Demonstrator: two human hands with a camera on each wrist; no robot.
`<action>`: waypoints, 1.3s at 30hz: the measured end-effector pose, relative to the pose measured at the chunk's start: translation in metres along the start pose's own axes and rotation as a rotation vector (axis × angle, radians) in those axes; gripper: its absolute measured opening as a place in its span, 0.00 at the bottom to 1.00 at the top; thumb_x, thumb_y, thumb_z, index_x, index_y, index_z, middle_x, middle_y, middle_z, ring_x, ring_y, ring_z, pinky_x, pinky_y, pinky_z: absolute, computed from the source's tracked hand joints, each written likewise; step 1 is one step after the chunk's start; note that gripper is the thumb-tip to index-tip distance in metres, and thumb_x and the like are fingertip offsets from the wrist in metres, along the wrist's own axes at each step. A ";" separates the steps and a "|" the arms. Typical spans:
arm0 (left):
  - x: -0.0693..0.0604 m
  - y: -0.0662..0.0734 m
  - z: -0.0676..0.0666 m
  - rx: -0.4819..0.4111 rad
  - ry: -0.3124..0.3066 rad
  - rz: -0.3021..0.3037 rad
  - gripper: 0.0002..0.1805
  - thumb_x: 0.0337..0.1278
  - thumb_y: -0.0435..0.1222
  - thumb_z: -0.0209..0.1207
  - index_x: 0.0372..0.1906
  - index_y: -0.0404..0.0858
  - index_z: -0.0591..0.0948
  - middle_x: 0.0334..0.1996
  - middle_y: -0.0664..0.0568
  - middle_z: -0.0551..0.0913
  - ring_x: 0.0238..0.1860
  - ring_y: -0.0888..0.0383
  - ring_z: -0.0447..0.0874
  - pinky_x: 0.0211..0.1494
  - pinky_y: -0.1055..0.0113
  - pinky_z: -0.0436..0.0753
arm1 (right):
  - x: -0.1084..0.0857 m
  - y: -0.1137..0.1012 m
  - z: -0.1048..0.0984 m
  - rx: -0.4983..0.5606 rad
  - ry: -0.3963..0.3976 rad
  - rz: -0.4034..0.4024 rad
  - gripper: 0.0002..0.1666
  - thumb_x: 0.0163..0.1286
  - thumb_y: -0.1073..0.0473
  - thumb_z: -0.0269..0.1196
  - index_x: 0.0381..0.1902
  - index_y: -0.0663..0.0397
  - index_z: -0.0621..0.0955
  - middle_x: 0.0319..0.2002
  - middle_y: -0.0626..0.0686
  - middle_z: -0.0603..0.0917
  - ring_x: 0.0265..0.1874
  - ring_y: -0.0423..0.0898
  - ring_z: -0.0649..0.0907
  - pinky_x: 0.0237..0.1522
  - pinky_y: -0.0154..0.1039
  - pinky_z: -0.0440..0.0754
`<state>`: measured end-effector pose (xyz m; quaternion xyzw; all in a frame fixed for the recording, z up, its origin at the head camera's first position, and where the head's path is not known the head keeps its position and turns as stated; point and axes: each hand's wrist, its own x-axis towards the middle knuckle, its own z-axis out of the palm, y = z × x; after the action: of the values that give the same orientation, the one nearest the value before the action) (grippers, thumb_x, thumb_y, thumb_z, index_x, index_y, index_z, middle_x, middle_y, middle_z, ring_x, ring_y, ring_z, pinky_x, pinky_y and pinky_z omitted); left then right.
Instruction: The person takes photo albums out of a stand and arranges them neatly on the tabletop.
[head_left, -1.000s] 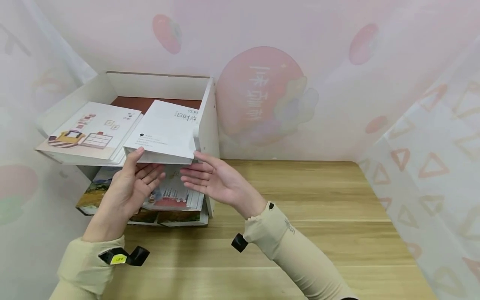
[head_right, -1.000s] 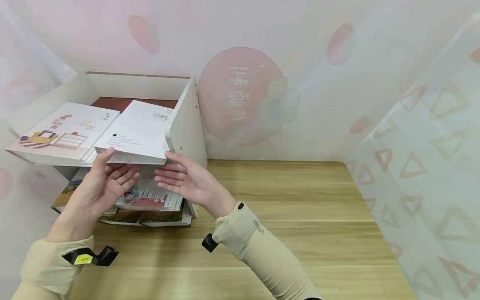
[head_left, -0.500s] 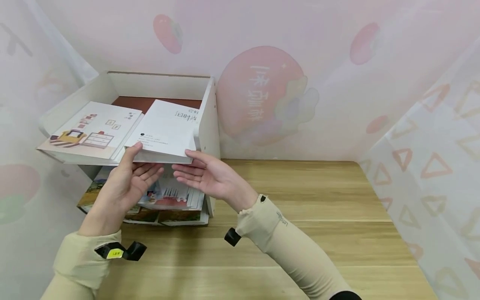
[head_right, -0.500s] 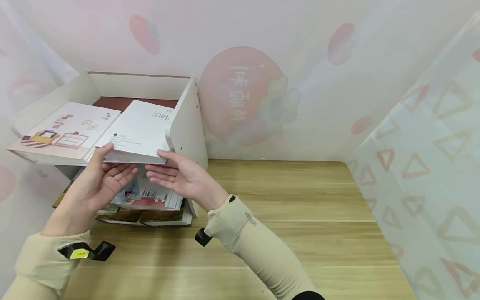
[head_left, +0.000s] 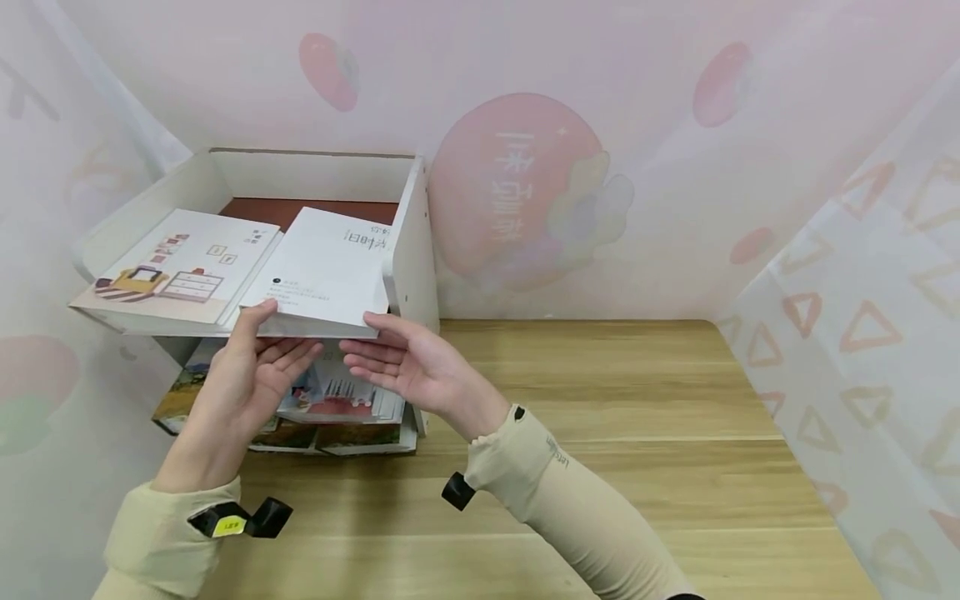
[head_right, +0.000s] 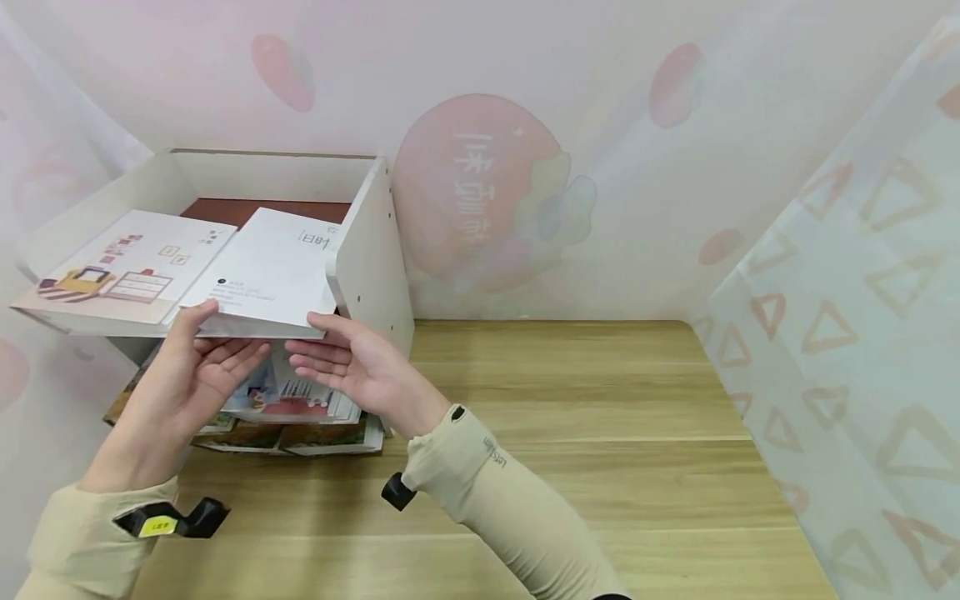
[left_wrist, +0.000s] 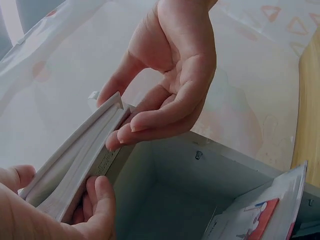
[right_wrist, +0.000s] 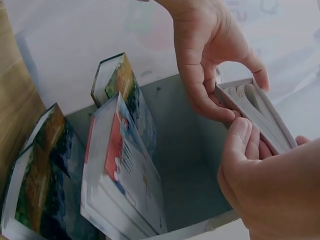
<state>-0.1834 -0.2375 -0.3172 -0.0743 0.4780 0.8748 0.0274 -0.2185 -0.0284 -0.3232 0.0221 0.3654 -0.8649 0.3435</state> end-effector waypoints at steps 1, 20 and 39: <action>-0.002 0.000 -0.001 -0.002 -0.019 0.007 0.36 0.70 0.50 0.56 0.70 0.41 0.51 0.60 0.43 0.59 0.60 0.52 0.70 0.57 0.64 0.80 | -0.001 0.001 0.000 0.000 0.000 -0.004 0.08 0.69 0.57 0.65 0.37 0.56 0.84 0.49 0.65 0.83 0.47 0.57 0.84 0.54 0.46 0.81; -0.025 -0.002 -0.013 -0.030 -0.157 0.044 0.33 0.77 0.42 0.49 0.74 0.47 0.46 0.65 0.43 0.54 0.63 0.51 0.69 0.60 0.60 0.77 | -0.017 0.022 0.002 -0.012 -0.013 -0.046 0.08 0.69 0.58 0.65 0.41 0.57 0.83 0.48 0.67 0.83 0.39 0.54 0.85 0.51 0.47 0.83; -0.028 0.005 -0.045 -0.211 -0.277 -0.009 0.19 0.78 0.38 0.43 0.68 0.44 0.67 0.59 0.42 0.73 0.58 0.43 0.77 0.61 0.51 0.76 | -0.023 0.031 -0.002 -0.059 -0.046 -0.088 0.05 0.69 0.60 0.64 0.38 0.56 0.82 0.45 0.66 0.85 0.38 0.52 0.86 0.49 0.46 0.84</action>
<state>-0.1515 -0.2770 -0.3324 0.0426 0.3748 0.9218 0.0889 -0.1825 -0.0294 -0.3366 -0.0240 0.3836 -0.8682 0.3138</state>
